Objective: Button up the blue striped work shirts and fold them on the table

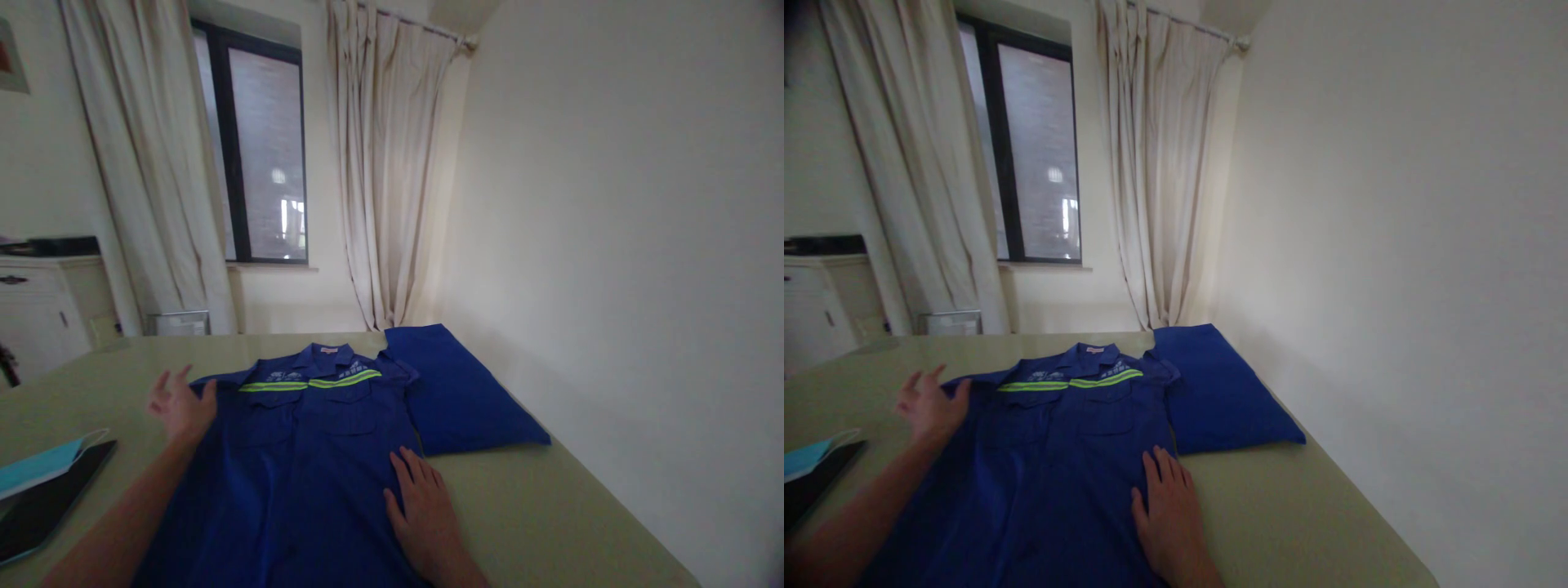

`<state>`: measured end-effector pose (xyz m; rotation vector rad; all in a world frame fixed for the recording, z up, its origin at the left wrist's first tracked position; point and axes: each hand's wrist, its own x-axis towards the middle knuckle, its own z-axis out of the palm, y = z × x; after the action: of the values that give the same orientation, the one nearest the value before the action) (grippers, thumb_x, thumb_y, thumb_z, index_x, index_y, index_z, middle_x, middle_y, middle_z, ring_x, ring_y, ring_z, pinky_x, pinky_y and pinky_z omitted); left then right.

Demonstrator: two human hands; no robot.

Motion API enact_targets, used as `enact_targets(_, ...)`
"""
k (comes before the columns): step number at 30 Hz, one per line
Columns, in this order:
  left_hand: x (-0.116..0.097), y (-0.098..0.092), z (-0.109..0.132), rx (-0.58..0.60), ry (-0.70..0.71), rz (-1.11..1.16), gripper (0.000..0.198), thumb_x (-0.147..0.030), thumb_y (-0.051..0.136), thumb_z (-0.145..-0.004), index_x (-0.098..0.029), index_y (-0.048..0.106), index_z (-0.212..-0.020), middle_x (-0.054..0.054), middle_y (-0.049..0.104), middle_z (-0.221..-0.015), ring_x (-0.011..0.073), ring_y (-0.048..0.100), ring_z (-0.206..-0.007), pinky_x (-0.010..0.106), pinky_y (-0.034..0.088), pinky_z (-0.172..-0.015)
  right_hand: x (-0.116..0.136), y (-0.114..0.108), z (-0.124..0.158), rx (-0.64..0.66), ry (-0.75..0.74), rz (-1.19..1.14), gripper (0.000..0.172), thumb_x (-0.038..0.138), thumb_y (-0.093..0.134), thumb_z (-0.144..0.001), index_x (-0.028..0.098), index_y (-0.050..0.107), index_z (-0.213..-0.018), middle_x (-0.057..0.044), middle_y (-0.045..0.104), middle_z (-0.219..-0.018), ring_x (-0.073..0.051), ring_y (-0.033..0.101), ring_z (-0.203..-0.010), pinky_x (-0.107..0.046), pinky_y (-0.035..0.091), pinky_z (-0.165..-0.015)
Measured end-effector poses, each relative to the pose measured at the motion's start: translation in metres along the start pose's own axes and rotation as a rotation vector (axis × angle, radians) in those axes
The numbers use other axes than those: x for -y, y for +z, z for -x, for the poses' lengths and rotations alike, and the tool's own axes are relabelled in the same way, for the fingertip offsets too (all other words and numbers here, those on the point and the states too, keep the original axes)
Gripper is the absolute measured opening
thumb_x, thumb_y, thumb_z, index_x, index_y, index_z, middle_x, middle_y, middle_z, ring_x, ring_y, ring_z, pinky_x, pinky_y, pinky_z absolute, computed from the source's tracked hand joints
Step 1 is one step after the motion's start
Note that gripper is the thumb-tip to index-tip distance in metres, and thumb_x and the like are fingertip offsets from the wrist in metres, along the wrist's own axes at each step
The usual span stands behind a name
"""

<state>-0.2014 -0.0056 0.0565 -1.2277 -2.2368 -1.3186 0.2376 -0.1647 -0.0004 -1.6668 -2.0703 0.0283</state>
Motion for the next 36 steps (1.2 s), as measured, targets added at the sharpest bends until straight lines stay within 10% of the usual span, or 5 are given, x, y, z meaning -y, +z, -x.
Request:
enact_targets(3,0.000,-0.025,-0.016,-0.061,-0.133,0.155,0.051,-0.046,0.036,-0.098,-0.018,0.046,-0.140,0.009,0.055,-0.143,0.0405,0.046,-0.136,0.061,0.041,-0.109,-0.002,0.003,0.000,-0.008,-0.009,0.011,0.048,0.039,0.051,-0.096,0.029,0.060,-0.142,-0.006,0.057,-0.148,-0.030,0.054,-0.134,-0.046,0.039,-0.114)
enact_targets(7,-0.016,-0.039,0.046,0.633,0.349,0.332,0.058,-0.062,0.035,-0.095,-0.021,0.066,-0.121,0.006,0.074,-0.119,0.0289,0.066,-0.115,0.045,0.050,-0.107,-0.007,0.009,-0.002,-0.074,0.056,0.035,0.046,0.042,0.055,-0.093,0.028,0.065,-0.136,-0.009,0.058,-0.145,-0.034,0.053,-0.135,-0.049,0.041,-0.112)
enact_targets(11,-0.023,-0.044,0.143,0.930,0.682,0.070,0.062,-0.066,0.042,-0.096,-0.038,0.046,-0.151,0.002,0.045,-0.159,0.0314,0.040,-0.147,0.057,0.027,-0.123,-0.011,0.009,-0.002,-0.112,0.167,0.070,0.048,0.046,0.057,-0.091,0.021,0.068,-0.131,-0.017,0.057,-0.144,-0.037,0.054,-0.133,-0.049,0.045,-0.108)
enact_targets(27,-0.042,-0.013,0.138,0.876,0.668,-0.171,0.058,-0.055,0.031,-0.102,-0.036,0.036,-0.156,0.003,0.032,-0.166,0.0301,0.030,-0.152,0.061,0.019,-0.122,0.023,-0.020,-0.046,-0.037,-0.154,0.153,0.036,0.010,0.051,-0.091,0.020,0.069,-0.121,-0.013,0.062,-0.138,-0.030,0.055,-0.127,-0.044,0.041,-0.110)
enact_targets(36,-0.057,0.003,0.131,0.687,0.546,-0.175,0.046,-0.040,0.040,-0.101,-0.026,0.059,-0.139,0.008,0.054,-0.152,0.0299,0.046,-0.142,0.054,0.032,-0.117,0.106,0.010,-0.045,0.236,-0.529,-0.324,0.069,0.060,0.075,-0.079,0.030,0.058,-0.138,-0.006,0.060,-0.140,-0.030,0.056,-0.125,-0.040,0.040,-0.108)
